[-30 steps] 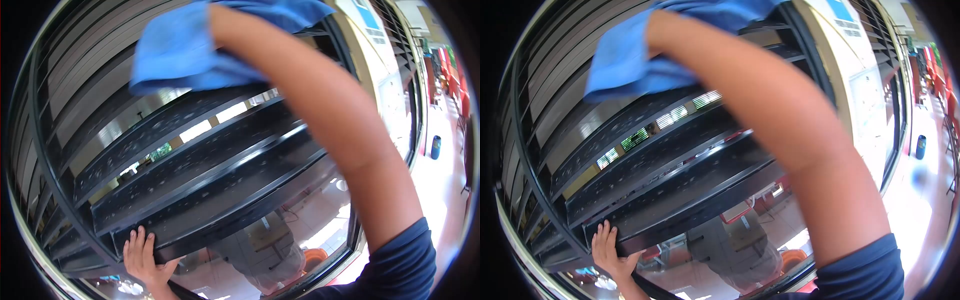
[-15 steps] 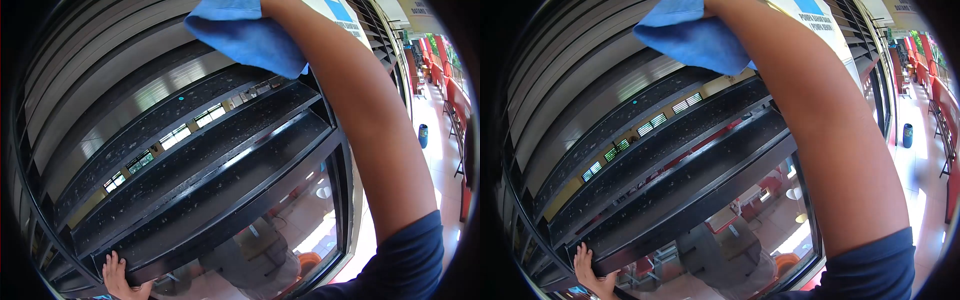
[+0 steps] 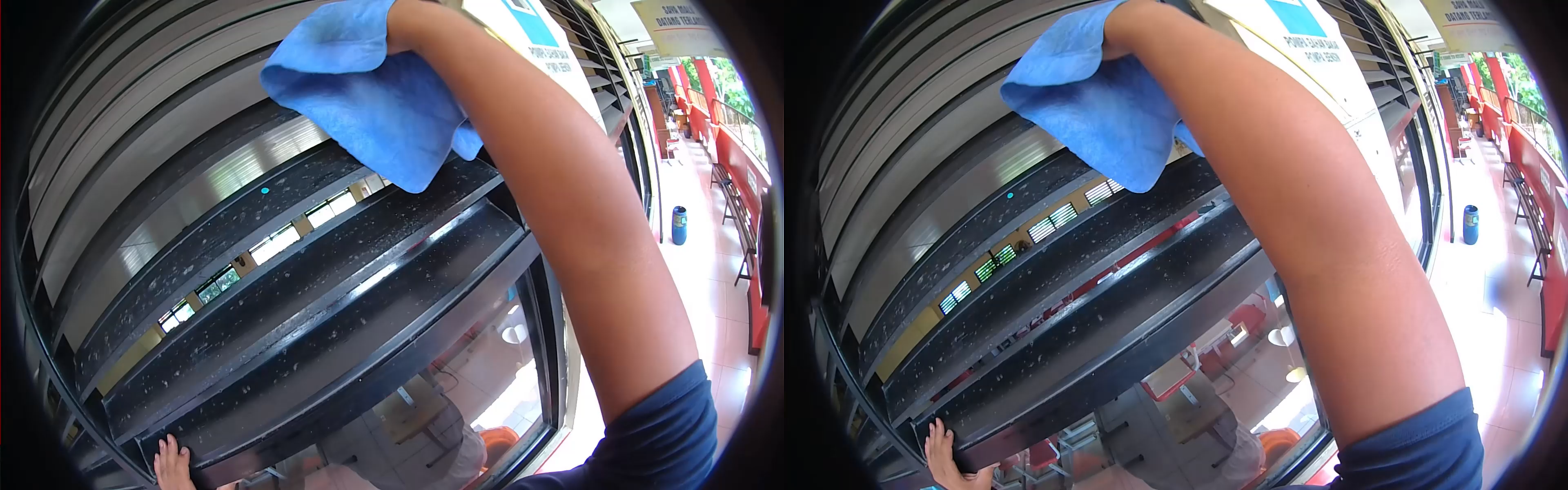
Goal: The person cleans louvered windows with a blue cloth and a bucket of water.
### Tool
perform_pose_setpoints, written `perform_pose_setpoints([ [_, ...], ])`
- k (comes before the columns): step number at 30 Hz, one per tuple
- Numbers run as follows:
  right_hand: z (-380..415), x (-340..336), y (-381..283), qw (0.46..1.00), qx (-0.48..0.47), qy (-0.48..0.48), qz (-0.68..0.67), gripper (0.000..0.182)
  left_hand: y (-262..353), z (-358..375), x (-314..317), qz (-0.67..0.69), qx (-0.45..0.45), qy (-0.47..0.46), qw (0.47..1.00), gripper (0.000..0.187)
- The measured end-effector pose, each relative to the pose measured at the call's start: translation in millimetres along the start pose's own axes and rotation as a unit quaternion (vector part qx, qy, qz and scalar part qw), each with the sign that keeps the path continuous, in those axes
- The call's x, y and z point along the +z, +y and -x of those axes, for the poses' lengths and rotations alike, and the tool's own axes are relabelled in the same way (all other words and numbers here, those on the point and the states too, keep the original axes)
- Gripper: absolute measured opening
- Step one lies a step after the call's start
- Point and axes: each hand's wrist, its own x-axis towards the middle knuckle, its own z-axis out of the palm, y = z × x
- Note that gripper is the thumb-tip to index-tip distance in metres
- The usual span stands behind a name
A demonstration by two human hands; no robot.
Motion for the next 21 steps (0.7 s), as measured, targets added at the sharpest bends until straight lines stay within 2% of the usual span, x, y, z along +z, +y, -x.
perform_pose_setpoints([
  [2, 5.7, -1.9, -4.0, 0.999, 0.009, -0.023, -0.031, 0.037, -11.2, 13.3, 4.2, -0.017, 0.005, -0.031, 0.999, 0.080],
  [5, 9.4, -5.1, -10.3, 0.996, 0.031, -0.053, -0.066, 0.039, 17.0, -17.3, -1.9, 0.020, 0.001, 0.068, 0.997, 0.071],
  [7, 1.3, -9.5, -16.0, 0.999, -0.001, -0.030, 0.035, 0.042, 20.4, -20.3, -4.0, 0.014, 0.003, 0.064, 0.998, 0.068],
  [8, 0.0, -7.9, -14.2, 0.994, -0.032, 0.047, 0.094, 0.041, 20.6, -20.9, -6.3, 0.014, 0.003, 0.061, 0.998, 0.066],
  [12, 14.3, -16.9, -41.6, 0.989, -0.013, 0.056, 0.139, 0.053, 18.7, -18.6, -6.7, 0.021, -0.001, 0.057, 0.998, 0.063],
  [16, 2.3, -3.2, -26.1, 0.979, -0.057, 0.093, 0.171, 0.050, 19.2, -21.2, -15.4, 0.037, 0.000, 0.033, 0.999, 0.063],
  [18, 4.3, -10.3, -17.1, 0.974, 0.076, 0.070, 0.203, 0.051, 21.3, -20.7, -14.9, 0.045, -0.004, 0.041, 0.998, 0.064],
  [21, 3.8, -22.4, -4.8, 0.933, 0.267, 0.038, 0.238, 0.054, 22.7, -24.6, -16.1, 0.045, -0.004, 0.049, 0.998, 0.065],
])
